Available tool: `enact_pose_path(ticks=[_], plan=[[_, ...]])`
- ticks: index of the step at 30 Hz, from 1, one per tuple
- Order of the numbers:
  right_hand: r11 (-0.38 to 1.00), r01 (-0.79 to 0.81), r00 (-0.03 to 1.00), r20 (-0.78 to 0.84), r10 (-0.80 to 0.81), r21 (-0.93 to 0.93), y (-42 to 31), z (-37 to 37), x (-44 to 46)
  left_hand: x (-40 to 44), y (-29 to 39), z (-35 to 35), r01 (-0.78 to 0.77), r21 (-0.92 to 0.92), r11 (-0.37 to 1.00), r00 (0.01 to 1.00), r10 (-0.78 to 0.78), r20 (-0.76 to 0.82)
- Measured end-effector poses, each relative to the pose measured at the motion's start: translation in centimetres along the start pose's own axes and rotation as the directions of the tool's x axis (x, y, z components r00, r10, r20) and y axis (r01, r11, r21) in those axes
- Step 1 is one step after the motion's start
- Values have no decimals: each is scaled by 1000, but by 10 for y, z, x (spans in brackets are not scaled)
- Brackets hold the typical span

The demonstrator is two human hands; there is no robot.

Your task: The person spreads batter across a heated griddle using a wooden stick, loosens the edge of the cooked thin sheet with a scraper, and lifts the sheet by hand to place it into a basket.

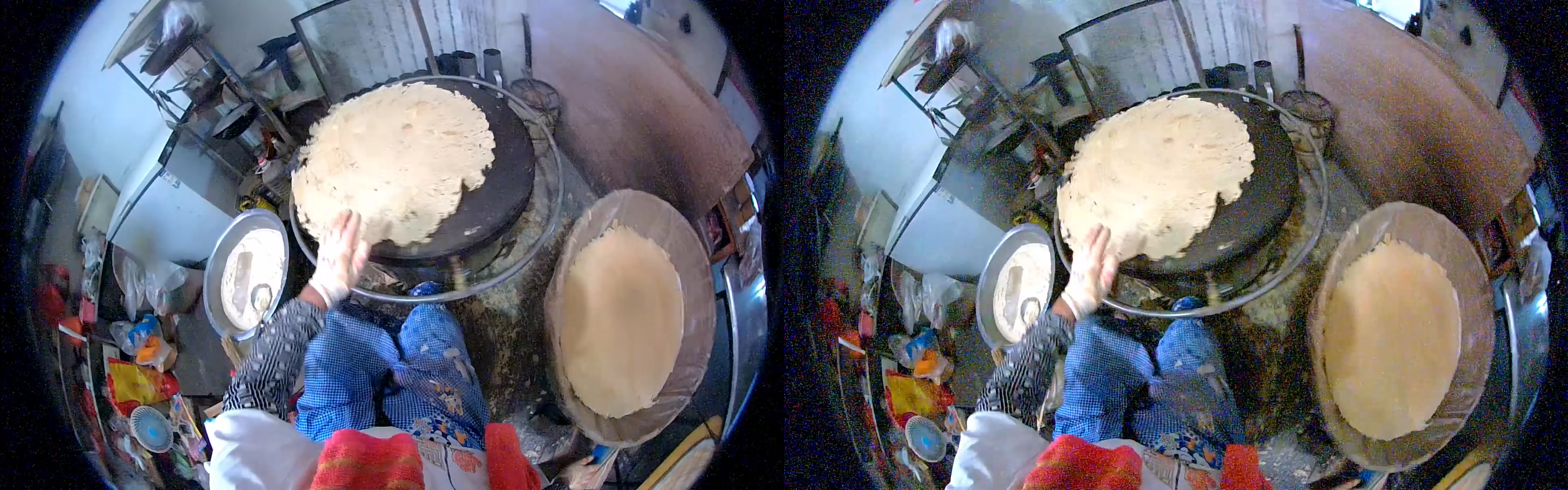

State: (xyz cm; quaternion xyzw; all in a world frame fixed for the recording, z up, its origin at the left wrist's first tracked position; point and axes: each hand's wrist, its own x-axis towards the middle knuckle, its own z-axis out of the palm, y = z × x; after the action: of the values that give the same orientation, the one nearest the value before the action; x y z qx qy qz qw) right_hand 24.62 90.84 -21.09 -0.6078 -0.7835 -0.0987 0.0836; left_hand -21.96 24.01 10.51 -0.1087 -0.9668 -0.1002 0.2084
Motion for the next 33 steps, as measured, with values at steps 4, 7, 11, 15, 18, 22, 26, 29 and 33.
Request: enact_pose_path(ticks=[4,7,11,15,18,22,26,29,33], plan=[[966,105,988,83,-127,236,-22,-40,-56,43,-85,14,-58,348,936,998,59,9],[890,129,866,387,-315,437,-58,-64,-107,70,-113,28,-124,492,862,987,55,152],[711,105,577,540,-613,695,-156,-122,-158,89,-104,60,-126,371,920,961,20,276],[208,135,336,153,-929,969,-315,-226,-168,78,-67,93,71,138,988,905,-122,408],[217,-645,137,390,-910,733,-424,-325,-186,88,-57,110,225,186,956,910,-274,310],[164,-856,-4,312,-950,490,-478,-356,-221,129,-60,76,378,-107,920,746,-234,623],[265,-854,-114,335,-935,448,-455,-327,-228,124,-91,71,4,55,998,966,-18,259],[331,-907,-233,346,-909,259,-433,-273,-232,108,-112,72,-83,248,965,945,-3,327],[331,-884,-198,378,-904,330,-442,-322,-236,91,-107,81,42,202,978,921,-117,372]])
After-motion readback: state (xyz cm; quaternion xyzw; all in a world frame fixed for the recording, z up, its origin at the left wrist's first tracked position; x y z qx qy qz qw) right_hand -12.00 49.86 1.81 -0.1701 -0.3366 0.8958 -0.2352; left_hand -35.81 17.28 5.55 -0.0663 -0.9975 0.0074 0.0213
